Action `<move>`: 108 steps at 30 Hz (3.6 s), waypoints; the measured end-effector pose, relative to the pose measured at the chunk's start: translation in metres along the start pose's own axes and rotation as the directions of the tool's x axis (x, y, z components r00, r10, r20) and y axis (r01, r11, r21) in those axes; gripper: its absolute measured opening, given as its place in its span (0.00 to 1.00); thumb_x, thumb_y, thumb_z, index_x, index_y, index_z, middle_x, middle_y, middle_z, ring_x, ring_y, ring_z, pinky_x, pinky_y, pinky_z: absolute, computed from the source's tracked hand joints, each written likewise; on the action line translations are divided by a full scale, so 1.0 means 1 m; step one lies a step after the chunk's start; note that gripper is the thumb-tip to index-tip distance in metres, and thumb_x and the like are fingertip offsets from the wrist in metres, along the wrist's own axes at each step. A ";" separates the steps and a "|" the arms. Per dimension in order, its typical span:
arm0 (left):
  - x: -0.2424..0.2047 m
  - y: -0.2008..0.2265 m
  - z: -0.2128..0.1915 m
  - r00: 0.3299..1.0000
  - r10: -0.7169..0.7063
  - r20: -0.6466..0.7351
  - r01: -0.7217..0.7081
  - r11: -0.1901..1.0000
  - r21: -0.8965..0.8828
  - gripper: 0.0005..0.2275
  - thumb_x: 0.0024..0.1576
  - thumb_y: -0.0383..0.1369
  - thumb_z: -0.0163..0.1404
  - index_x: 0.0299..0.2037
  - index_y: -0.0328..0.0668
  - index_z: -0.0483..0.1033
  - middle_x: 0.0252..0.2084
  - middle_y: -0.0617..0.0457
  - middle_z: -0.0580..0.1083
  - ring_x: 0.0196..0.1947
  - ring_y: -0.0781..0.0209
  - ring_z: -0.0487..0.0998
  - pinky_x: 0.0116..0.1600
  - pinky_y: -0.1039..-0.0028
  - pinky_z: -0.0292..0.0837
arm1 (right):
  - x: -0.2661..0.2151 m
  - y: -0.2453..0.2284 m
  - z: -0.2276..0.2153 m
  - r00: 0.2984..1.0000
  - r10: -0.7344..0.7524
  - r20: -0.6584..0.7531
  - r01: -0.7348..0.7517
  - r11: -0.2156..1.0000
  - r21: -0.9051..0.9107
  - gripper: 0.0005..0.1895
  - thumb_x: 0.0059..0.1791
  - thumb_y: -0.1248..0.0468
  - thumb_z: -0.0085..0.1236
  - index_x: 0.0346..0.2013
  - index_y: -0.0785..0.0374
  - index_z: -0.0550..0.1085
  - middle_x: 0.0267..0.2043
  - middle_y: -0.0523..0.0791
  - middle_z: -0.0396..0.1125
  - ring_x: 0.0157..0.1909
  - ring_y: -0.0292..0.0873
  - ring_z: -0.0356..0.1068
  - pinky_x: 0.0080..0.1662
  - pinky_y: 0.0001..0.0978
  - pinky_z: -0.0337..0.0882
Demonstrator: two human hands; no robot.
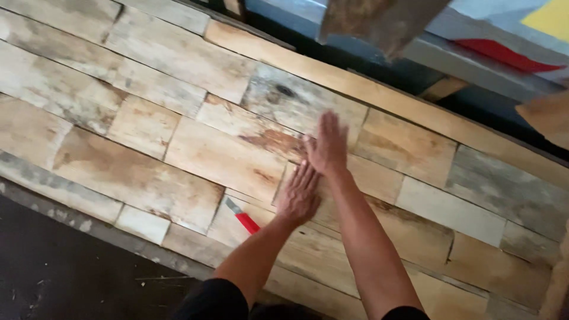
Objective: Arranging and fitting small wood panels together on a flat surface.
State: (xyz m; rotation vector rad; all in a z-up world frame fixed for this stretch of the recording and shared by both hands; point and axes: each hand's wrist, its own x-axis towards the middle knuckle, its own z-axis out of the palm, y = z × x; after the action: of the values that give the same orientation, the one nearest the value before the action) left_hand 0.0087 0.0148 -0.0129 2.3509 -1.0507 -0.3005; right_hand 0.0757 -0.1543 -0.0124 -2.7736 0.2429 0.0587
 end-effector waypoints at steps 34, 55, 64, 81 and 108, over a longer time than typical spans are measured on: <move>0.174 -0.117 -0.127 0.995 0.043 0.090 -0.080 0.886 0.457 0.32 0.62 0.51 0.46 0.72 0.43 0.53 0.76 0.34 0.50 0.75 0.38 0.49 0.74 0.50 0.42 | 0.002 -0.015 -0.004 0.826 0.535 -0.180 -0.549 0.835 -0.035 0.40 0.57 0.46 0.33 0.78 0.66 0.43 0.82 0.55 0.29 0.83 0.56 0.24 0.75 0.58 0.24; 0.166 -0.159 -0.117 0.990 -0.116 -0.077 0.135 0.942 0.308 0.47 0.53 0.61 0.52 0.74 0.31 0.50 0.78 0.35 0.46 0.78 0.34 0.40 0.78 0.49 0.32 | -0.003 -0.003 0.010 0.829 0.490 -0.270 -0.519 0.853 -0.048 0.41 0.56 0.43 0.39 0.77 0.65 0.48 0.82 0.57 0.36 0.81 0.63 0.31 0.73 0.64 0.27; 0.164 -0.157 -0.118 0.987 -0.112 -0.119 0.142 0.947 0.287 0.48 0.53 0.61 0.53 0.75 0.31 0.51 0.79 0.36 0.46 0.78 0.34 0.40 0.78 0.48 0.33 | 0.002 -0.012 0.000 0.878 0.456 -0.144 -0.476 0.863 -0.170 0.39 0.57 0.45 0.33 0.76 0.65 0.49 0.82 0.54 0.36 0.82 0.59 0.32 0.73 0.67 0.25; 0.162 -0.159 -0.117 0.992 -0.084 -0.099 0.111 0.944 0.310 0.47 0.55 0.61 0.49 0.75 0.29 0.53 0.79 0.36 0.47 0.79 0.33 0.39 0.79 0.49 0.30 | -0.070 -0.115 0.024 0.977 0.133 -0.169 -0.138 0.990 -0.019 0.51 0.49 0.53 0.59 0.77 0.71 0.45 0.81 0.62 0.37 0.82 0.64 0.35 0.76 0.62 0.35; -0.059 0.029 -0.038 0.957 0.289 0.004 -0.288 0.951 0.113 0.35 0.59 0.47 0.53 0.69 0.24 0.61 0.76 0.25 0.53 0.77 0.26 0.50 0.78 0.37 0.39 | -0.416 0.002 0.001 0.745 0.504 -0.437 -0.435 0.864 0.255 0.35 0.55 0.54 0.50 0.75 0.63 0.56 0.81 0.56 0.44 0.82 0.61 0.40 0.77 0.62 0.38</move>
State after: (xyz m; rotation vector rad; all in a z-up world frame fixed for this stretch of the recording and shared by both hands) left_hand -0.0331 0.0570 0.0337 2.2501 -1.4180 -0.1186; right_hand -0.3345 -0.0892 0.0160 -2.4654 1.0404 -0.5287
